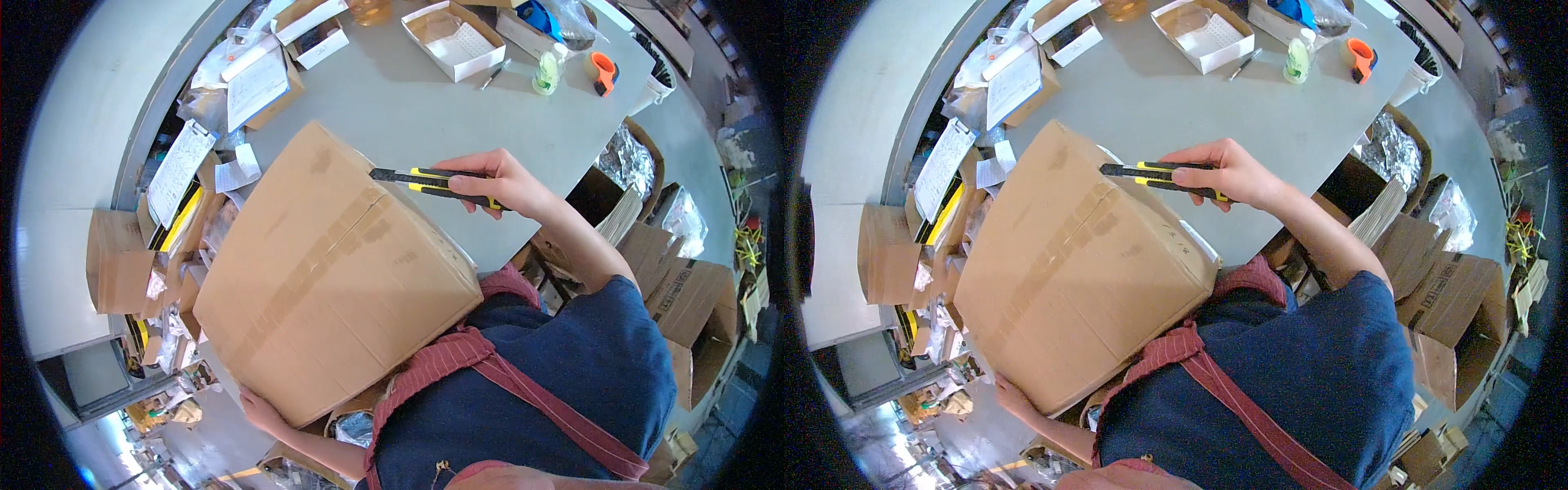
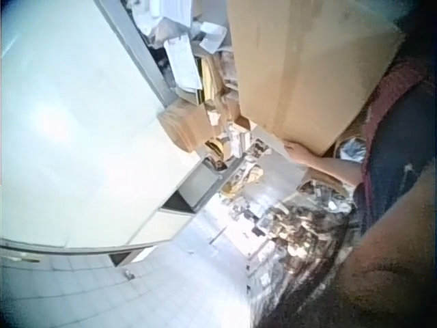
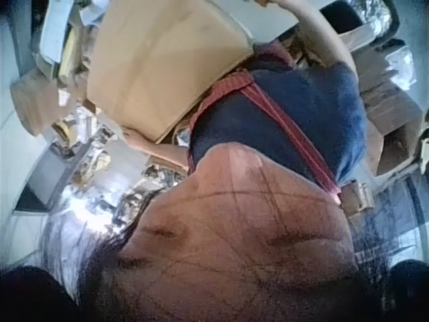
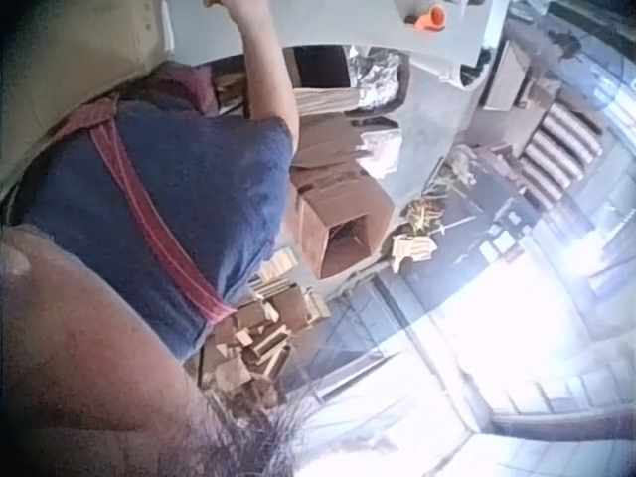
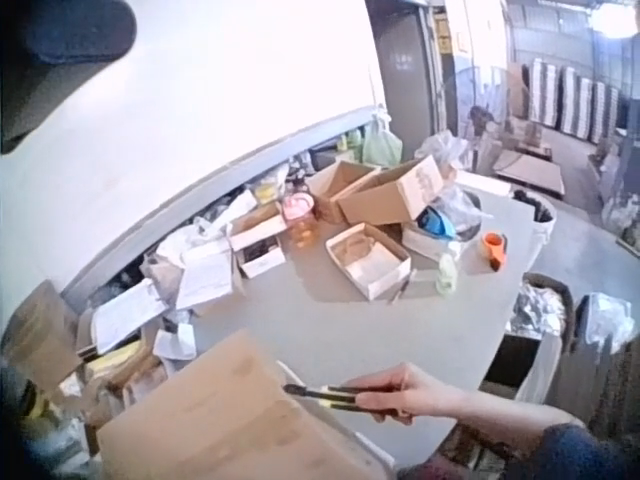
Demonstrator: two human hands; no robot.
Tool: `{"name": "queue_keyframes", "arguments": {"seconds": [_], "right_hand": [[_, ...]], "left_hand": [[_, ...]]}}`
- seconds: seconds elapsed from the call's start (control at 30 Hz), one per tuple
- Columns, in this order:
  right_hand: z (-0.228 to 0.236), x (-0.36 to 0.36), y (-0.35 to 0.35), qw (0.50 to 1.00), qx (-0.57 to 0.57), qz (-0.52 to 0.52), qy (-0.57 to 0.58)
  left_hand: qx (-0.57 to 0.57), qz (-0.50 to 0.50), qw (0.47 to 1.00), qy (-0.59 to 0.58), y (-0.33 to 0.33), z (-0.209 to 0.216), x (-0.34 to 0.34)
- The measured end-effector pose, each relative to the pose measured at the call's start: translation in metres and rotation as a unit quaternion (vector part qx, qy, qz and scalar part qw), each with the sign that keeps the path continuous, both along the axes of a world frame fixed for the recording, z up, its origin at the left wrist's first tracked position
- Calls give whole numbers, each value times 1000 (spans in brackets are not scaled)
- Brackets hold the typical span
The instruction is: The person uses a utility knife to cut the tape on a cardboard box, opens the flaps to reveal internal cardboard packaging, removes a protective sheet, and then takes out packaged electronic power adapters, examining one while holding a reference sheet.
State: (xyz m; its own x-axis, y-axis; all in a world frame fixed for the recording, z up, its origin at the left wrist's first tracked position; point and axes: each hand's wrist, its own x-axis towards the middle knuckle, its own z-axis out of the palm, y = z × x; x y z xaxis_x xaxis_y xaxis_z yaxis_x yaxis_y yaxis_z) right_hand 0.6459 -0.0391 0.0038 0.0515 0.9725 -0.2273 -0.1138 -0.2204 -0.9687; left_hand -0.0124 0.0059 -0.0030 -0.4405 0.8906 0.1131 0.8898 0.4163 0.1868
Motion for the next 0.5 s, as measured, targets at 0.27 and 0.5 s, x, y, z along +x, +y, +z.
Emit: {"name": "queue_keyframes", "arguments": {"seconds": [0.27, 0.5], "right_hand": [[5, 6, 4, 994, 25, 13, -104], [25, 17, 1, 993, -11, 74, -91]], "left_hand": [[28, -14, 999, 19, -1, 0, 4], [30, -12, 999, 29, -5, 1, 7]]}}
